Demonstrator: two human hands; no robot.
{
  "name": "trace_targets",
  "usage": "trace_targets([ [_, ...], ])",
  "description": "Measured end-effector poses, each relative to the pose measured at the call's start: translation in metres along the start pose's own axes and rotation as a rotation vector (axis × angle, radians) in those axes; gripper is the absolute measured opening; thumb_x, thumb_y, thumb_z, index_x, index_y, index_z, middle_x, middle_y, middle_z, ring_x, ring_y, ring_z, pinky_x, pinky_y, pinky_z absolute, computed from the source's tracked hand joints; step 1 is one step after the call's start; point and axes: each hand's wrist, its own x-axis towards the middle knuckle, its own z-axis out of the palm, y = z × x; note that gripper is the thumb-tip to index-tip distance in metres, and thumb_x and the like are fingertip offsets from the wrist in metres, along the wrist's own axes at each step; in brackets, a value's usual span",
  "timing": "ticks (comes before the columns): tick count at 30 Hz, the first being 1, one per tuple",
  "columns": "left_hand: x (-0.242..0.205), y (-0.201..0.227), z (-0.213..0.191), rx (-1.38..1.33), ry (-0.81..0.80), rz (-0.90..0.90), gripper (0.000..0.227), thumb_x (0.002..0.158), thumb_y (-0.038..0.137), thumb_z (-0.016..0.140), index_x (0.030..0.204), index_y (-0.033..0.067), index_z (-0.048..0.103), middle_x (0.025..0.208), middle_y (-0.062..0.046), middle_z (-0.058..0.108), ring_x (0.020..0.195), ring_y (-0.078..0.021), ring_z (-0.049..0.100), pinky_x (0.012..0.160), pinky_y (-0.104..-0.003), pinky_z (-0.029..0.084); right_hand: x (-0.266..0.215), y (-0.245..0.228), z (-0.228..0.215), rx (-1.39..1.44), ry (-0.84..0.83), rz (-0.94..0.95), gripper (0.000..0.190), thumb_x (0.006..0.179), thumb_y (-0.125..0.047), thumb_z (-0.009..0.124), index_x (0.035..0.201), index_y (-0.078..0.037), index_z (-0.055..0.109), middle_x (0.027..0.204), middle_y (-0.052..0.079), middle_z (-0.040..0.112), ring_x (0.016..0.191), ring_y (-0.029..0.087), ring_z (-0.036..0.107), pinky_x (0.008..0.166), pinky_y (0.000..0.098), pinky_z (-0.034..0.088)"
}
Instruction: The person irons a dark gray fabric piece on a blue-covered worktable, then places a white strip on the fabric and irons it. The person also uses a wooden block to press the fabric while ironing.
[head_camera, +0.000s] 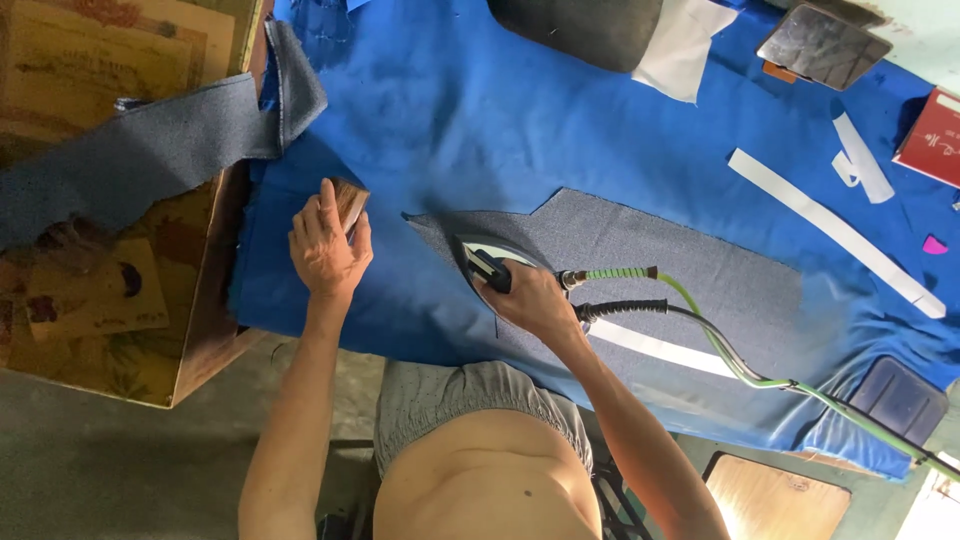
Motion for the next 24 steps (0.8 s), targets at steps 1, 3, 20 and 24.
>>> trace_targets([
  [1, -0.0003, 0.0001, 0.0007, 0.004, -0.001, 0.001, 0.062, 0.091, 0.043, 0.069, 0.140, 0.0064, 0.060, 0.106, -0.011, 0.063, 0.085, -0.0246, 0.064, 0.062, -0.035, 0.052, 0.0002, 0.0003, 0.0001, 0.008, 0.000, 0.007, 0.035, 0.078, -0.050, 0.074, 0.086, -0.017, 0.069, 0.074, 0.013, 0.072, 0.081, 0.036, 0.073, 0.071, 0.0466, 0.057],
  [3, -0.0014, -0.0003, 0.0012, 0.011, -0.004, 0.001, 0.062, 0.090, 0.043, 0.069, 0.140, 0.0066, 0.061, 0.106, -0.011, 0.063, 0.086, -0.0248, 0.064, 0.062, -0.035, 0.051, 0.0004, 0.0014, 0.0009, 0.015, -0.003, 0.011, 0.035, 0.077, -0.051, 0.074, 0.086, -0.017, 0.069, 0.075, 0.013, 0.072, 0.081, 0.036, 0.073, 0.071, 0.0466, 0.057],
  [20, -0.0021, -0.0014, 0.0026, -0.011, -0.011, 0.001, 0.062, 0.093, 0.044, 0.066, 0.141, 0.0064, 0.059, 0.107, -0.011, 0.063, 0.087, -0.0240, 0.064, 0.061, -0.035, 0.054, 0.0016, 0.0024, 0.0031, 0.017, 0.011, 0.016, 0.037, 0.077, -0.049, 0.075, 0.089, -0.015, 0.070, 0.079, 0.016, 0.073, 0.084, 0.038, 0.073, 0.072, 0.0476, 0.056],
  [24, -0.0006, 0.0000, 0.0005, 0.000, -0.015, -0.005, 0.061, 0.092, 0.044, 0.067, 0.140, 0.0066, 0.060, 0.107, -0.011, 0.063, 0.086, -0.0235, 0.063, 0.061, -0.035, 0.053, 0.0010, 0.0038, 0.0036, 0.017, 0.016, 0.015, 0.037, 0.077, -0.050, 0.075, 0.088, -0.015, 0.070, 0.078, 0.015, 0.073, 0.083, 0.038, 0.073, 0.072, 0.0468, 0.057],
])
